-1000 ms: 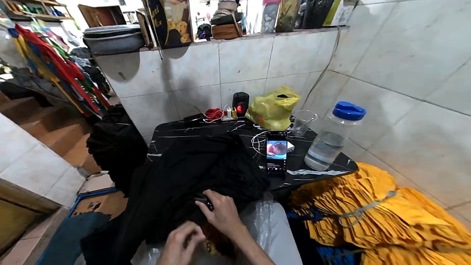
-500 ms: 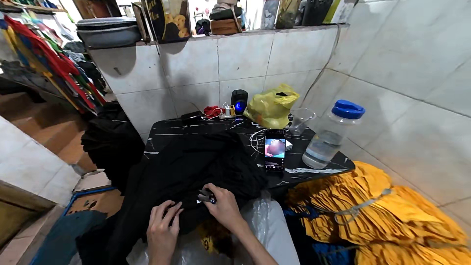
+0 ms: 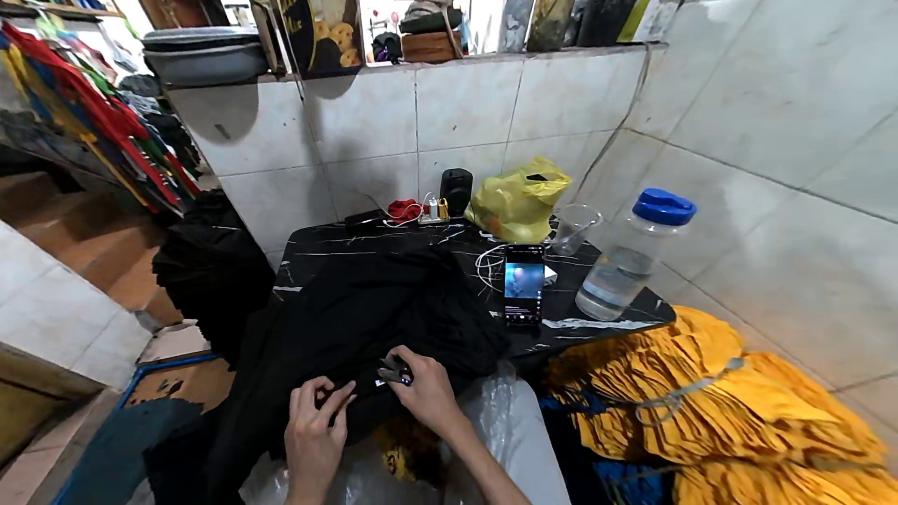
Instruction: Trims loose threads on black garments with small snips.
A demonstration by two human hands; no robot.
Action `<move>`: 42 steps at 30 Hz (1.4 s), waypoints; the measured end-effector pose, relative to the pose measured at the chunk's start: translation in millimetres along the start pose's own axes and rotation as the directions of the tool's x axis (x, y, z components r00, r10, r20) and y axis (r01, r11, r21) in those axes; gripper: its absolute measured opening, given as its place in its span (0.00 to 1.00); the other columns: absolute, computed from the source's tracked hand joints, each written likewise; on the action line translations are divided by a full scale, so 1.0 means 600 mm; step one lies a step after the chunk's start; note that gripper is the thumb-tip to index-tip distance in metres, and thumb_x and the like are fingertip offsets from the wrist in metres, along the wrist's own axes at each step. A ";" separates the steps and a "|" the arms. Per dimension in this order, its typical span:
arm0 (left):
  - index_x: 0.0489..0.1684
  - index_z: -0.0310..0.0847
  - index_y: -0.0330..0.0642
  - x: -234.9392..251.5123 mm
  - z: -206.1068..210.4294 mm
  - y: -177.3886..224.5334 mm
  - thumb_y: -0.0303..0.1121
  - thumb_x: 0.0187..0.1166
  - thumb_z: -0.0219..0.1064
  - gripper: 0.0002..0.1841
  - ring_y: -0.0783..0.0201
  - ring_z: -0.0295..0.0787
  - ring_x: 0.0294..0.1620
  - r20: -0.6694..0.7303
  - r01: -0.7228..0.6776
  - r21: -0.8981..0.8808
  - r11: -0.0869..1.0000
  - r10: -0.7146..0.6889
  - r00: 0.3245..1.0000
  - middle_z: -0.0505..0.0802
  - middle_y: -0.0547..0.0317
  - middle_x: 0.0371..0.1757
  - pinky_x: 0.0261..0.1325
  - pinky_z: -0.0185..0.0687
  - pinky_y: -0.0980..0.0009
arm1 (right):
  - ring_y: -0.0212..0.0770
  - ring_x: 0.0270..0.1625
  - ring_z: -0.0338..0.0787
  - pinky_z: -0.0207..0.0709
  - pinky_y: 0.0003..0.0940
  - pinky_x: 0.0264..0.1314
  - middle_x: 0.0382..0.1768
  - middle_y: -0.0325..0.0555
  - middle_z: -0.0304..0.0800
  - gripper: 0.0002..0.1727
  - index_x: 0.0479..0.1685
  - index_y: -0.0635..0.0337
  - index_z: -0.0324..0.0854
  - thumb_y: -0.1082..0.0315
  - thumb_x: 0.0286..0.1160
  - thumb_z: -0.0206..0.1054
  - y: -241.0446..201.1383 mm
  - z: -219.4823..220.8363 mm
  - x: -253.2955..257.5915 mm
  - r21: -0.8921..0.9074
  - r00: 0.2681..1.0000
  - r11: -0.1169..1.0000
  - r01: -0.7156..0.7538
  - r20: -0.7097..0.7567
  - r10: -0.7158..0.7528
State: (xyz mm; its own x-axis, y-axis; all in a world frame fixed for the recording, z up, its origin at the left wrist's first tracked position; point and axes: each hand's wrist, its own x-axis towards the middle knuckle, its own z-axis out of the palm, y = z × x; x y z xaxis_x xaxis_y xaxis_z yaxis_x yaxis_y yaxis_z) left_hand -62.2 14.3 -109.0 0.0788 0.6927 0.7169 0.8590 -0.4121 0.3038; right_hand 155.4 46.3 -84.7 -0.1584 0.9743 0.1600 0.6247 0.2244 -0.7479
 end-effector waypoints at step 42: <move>0.58 0.91 0.50 -0.013 -0.020 0.015 0.41 0.87 0.61 0.15 0.64 0.86 0.67 0.238 0.096 -0.328 0.940 -0.016 0.971 0.92 0.59 0.61 0.71 0.83 0.67 | 0.42 0.41 0.92 0.84 0.47 0.49 0.38 0.41 0.93 0.20 0.62 0.45 0.84 0.47 0.78 0.69 -0.005 -0.003 -0.002 0.000 0.999 0.999 -0.042 0.018 0.042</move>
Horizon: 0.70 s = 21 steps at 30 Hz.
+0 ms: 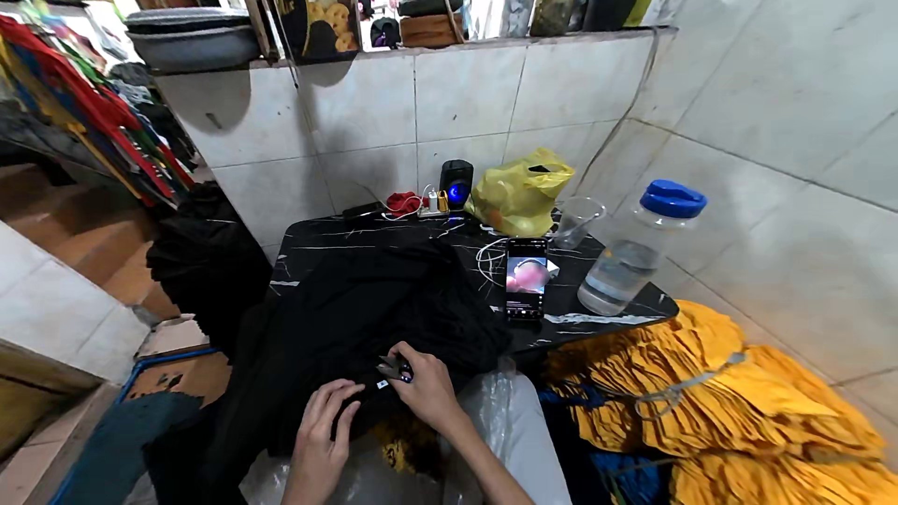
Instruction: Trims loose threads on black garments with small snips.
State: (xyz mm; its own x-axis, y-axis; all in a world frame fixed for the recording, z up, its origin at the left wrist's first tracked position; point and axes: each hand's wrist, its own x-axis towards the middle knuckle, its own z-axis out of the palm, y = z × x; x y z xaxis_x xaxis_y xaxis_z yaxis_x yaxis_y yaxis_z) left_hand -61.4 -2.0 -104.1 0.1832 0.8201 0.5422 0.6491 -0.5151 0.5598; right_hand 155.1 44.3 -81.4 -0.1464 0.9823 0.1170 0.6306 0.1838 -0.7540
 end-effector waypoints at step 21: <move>0.71 0.85 0.74 0.129 0.070 -0.004 0.50 0.87 0.57 0.18 0.59 0.74 0.82 0.194 -0.262 0.270 0.926 0.215 0.957 0.82 0.68 0.80 0.82 0.66 0.45 | 0.45 0.29 0.90 0.87 0.45 0.32 0.59 0.53 0.86 0.47 0.74 0.53 0.80 0.24 0.64 0.67 0.041 -0.045 -0.029 -0.380 0.970 0.925 -0.025 -0.234 -0.071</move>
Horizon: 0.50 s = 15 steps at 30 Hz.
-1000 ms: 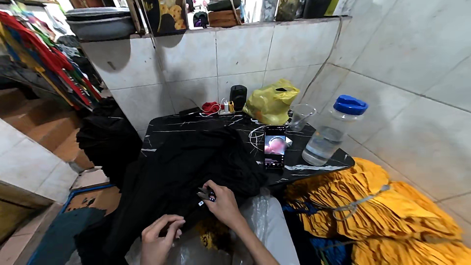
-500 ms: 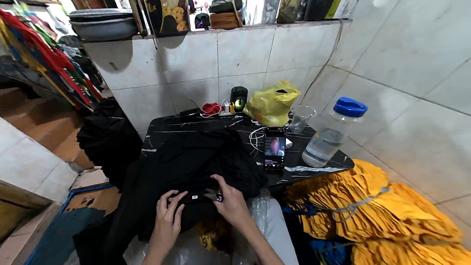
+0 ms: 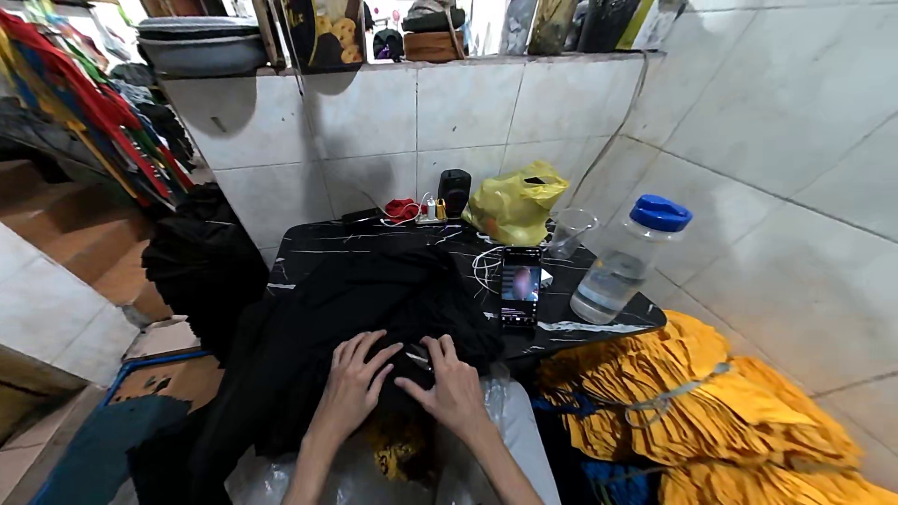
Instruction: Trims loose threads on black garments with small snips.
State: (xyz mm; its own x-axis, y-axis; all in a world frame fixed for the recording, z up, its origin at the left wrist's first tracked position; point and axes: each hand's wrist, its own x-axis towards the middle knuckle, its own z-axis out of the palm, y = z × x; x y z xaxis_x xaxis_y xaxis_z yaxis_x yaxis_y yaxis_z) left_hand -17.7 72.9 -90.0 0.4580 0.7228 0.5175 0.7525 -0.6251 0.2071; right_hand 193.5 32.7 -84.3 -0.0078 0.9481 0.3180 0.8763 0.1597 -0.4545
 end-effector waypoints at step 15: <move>0.81 0.73 0.84 0.065 0.017 0.017 0.62 0.88 0.39 0.26 0.54 0.83 0.65 0.154 0.053 0.212 0.976 -0.087 0.984 0.89 0.66 0.72 0.70 0.64 0.41 | 0.55 0.46 0.95 0.87 0.51 0.49 0.55 0.55 0.91 0.24 0.63 0.61 0.82 0.51 0.78 0.68 -0.044 -0.059 -0.042 -0.246 0.913 0.939 -0.241 0.270 0.305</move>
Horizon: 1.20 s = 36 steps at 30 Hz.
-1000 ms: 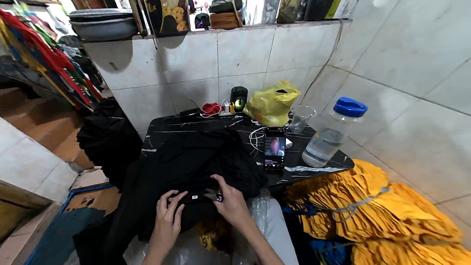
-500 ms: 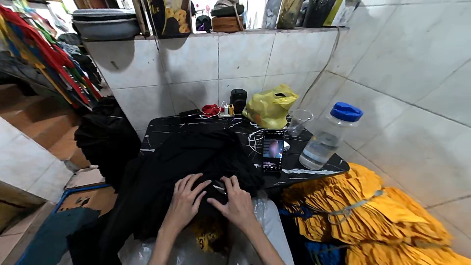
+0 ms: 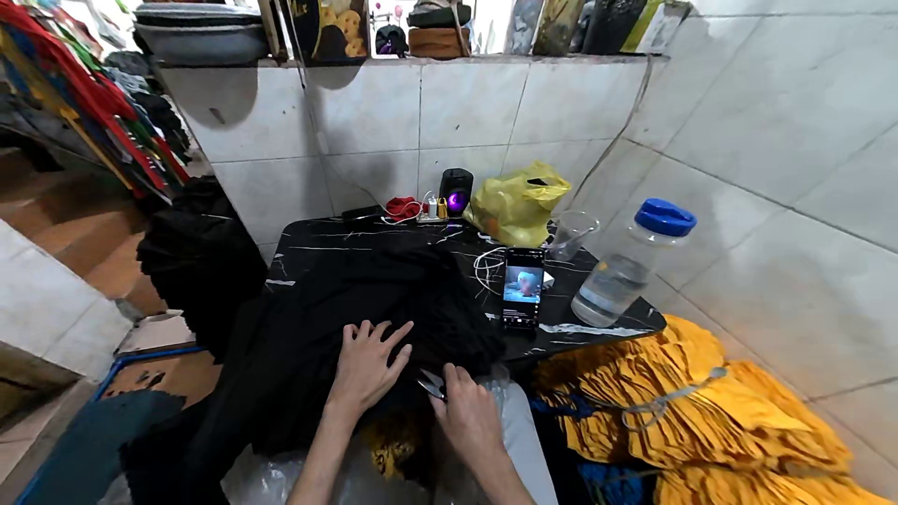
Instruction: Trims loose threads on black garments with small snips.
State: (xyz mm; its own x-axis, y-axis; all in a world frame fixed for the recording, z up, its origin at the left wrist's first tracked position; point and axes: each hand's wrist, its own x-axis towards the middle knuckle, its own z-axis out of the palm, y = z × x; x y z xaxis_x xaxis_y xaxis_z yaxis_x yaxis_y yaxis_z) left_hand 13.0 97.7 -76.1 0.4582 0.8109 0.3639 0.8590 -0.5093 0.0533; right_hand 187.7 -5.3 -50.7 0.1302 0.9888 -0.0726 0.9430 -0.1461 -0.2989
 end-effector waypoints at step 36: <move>0.58 0.94 0.62 -0.054 0.045 0.008 0.48 0.86 0.61 0.15 0.69 0.86 0.67 -0.405 -0.001 -0.253 0.967 -0.105 0.908 0.94 0.74 0.60 0.75 0.73 0.55 | 0.24 0.10 0.59 0.56 0.19 0.11 0.13 0.32 0.62 0.08 0.57 0.61 0.77 0.70 0.87 0.60 0.051 0.031 0.007 0.963 0.988 -0.240 -0.124 0.142 0.059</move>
State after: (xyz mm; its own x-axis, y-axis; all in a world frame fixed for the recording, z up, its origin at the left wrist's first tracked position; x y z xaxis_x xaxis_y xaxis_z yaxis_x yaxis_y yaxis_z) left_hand 8.1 76.6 -112.7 0.2333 0.6738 0.7012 0.7727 -0.5661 0.2870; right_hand 211.1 -6.0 -77.9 0.1412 0.9641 -0.2247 -0.5375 -0.1160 -0.8353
